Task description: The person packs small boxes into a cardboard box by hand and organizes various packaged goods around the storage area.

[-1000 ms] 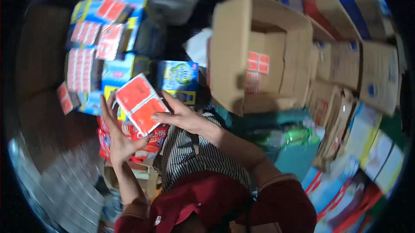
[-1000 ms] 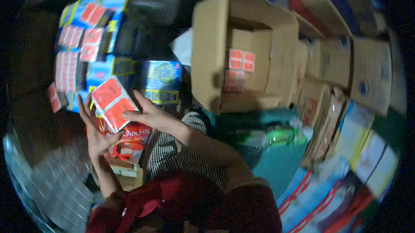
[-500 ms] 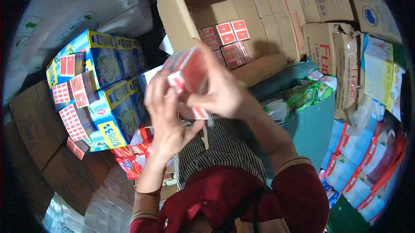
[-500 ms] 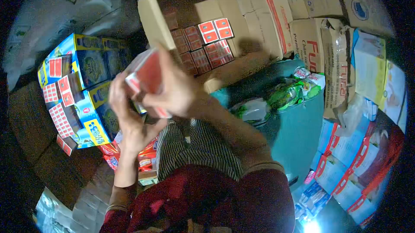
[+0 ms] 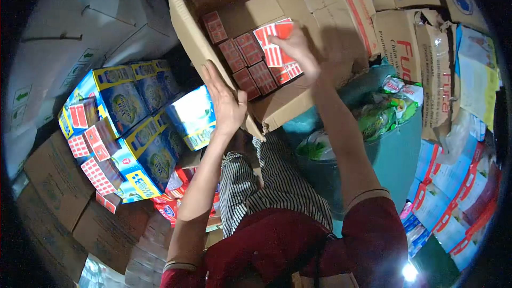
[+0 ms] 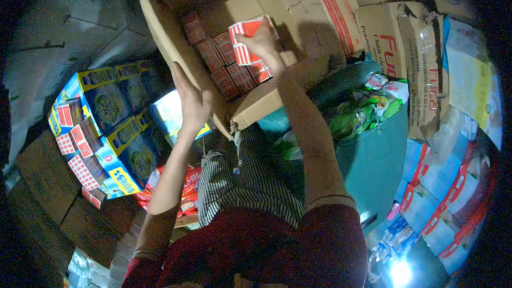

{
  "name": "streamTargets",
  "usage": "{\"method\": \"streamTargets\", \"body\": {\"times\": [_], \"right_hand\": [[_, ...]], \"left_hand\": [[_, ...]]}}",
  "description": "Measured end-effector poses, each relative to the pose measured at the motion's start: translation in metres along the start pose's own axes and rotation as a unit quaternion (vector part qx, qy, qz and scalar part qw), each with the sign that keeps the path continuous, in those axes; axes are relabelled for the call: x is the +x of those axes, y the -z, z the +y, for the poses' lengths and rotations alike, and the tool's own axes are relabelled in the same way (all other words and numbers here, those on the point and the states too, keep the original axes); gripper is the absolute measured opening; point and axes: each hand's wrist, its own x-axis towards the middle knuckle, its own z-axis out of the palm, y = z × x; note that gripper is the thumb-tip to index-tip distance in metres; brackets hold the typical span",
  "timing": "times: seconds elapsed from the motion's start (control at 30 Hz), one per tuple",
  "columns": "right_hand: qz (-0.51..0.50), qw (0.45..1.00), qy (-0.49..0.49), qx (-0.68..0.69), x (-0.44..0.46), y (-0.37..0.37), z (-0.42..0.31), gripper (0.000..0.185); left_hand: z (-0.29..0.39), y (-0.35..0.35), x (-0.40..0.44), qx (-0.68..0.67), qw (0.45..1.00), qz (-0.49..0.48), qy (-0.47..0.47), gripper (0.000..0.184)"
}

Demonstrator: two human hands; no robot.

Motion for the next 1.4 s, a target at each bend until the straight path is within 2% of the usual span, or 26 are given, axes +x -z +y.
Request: {"method": "streamTargets", "body": {"times": [0.07, 0.1, 0.2, 0.23, 0.27, 0.3, 0.47, 0.67, 0.73, 0.8, 0.83, 0.9, 1.0, 1.4], "right_hand": [[-0.011, 0.994, -0.062, -0.085, 0.003, -0.024, -0.002, 0.113], [-0.045, 0.993, -0.104, -0.041, 0.006, -0.034, 0.002, 0.113], [-0.078, 0.98, -0.121, -0.135, 0.014, -0.084, 0.029, 0.113], [-0.062, 0.972, -0.122, -0.191, 0.007, -0.098, 0.024, 0.106], [-0.104, 0.96, -0.165, -0.202, -0.001, -0.098, 0.026, 0.091], [-0.11, 0.958, -0.158, -0.211, 0.002, -0.116, 0.049, 0.084], [-0.142, 0.921, -0.175, -0.317, -0.014, -0.171, 0.07, 0.075], [-0.154, 0.896, -0.184, -0.375, -0.021, -0.189, 0.075, 0.067], [-0.152, 0.886, -0.156, -0.409, -0.023, -0.193, 0.078, 0.064], [-0.149, 0.866, -0.07, -0.473, -0.03, -0.196, 0.08, 0.061], [-0.144, 0.86, 0.006, -0.489, -0.038, -0.195, 0.081, 0.059], [-0.192, 0.88, 0.034, -0.433, -0.039, -0.189, 0.082, 0.053], [-0.222, 0.883, 0.022, -0.412, -0.036, -0.181, 0.08, 0.051], [-0.2, 0.919, -0.021, -0.339, 0.0, -0.145, 0.045, 0.044]], "left_hand": [[0.004, -0.001, 0.003, -0.015, 1.0, -0.005, -0.001, 0.092], [0.004, -0.001, 0.003, -0.026, 1.0, -0.008, 0.0, 0.092], [-0.002, -0.002, 0.004, -0.054, 0.998, -0.027, 0.007, 0.093], [-0.002, -0.002, 0.004, -0.062, 0.997, -0.033, 0.01, 0.093], [-0.002, -0.002, 0.005, -0.071, 0.997, -0.037, 0.013, 0.093], [-0.002, -0.002, 0.004, -0.075, 0.996, -0.044, 0.022, 0.093], [0.001, -0.001, 0.005, -0.127, 0.988, -0.063, 0.059, 0.094], [-0.001, -0.002, 0.005, -0.11, 0.992, -0.05, 0.048, 0.095], [-0.002, -0.003, 0.006, -0.108, 0.992, -0.049, 0.048, 0.095], [-0.002, -0.003, 0.006, -0.104, 0.992, -0.049, 0.047, 0.094], [-0.002, -0.003, 0.005, -0.103, 0.992, -0.049, 0.046, 0.094], [-0.003, -0.003, 0.004, -0.102, 0.993, -0.049, 0.044, 0.094], [-0.003, -0.002, 0.005, -0.1, 0.993, -0.049, 0.041, 0.094], [-0.007, -0.007, 0.005, -0.086, 0.996, -0.034, 0.015, 0.095]]}}
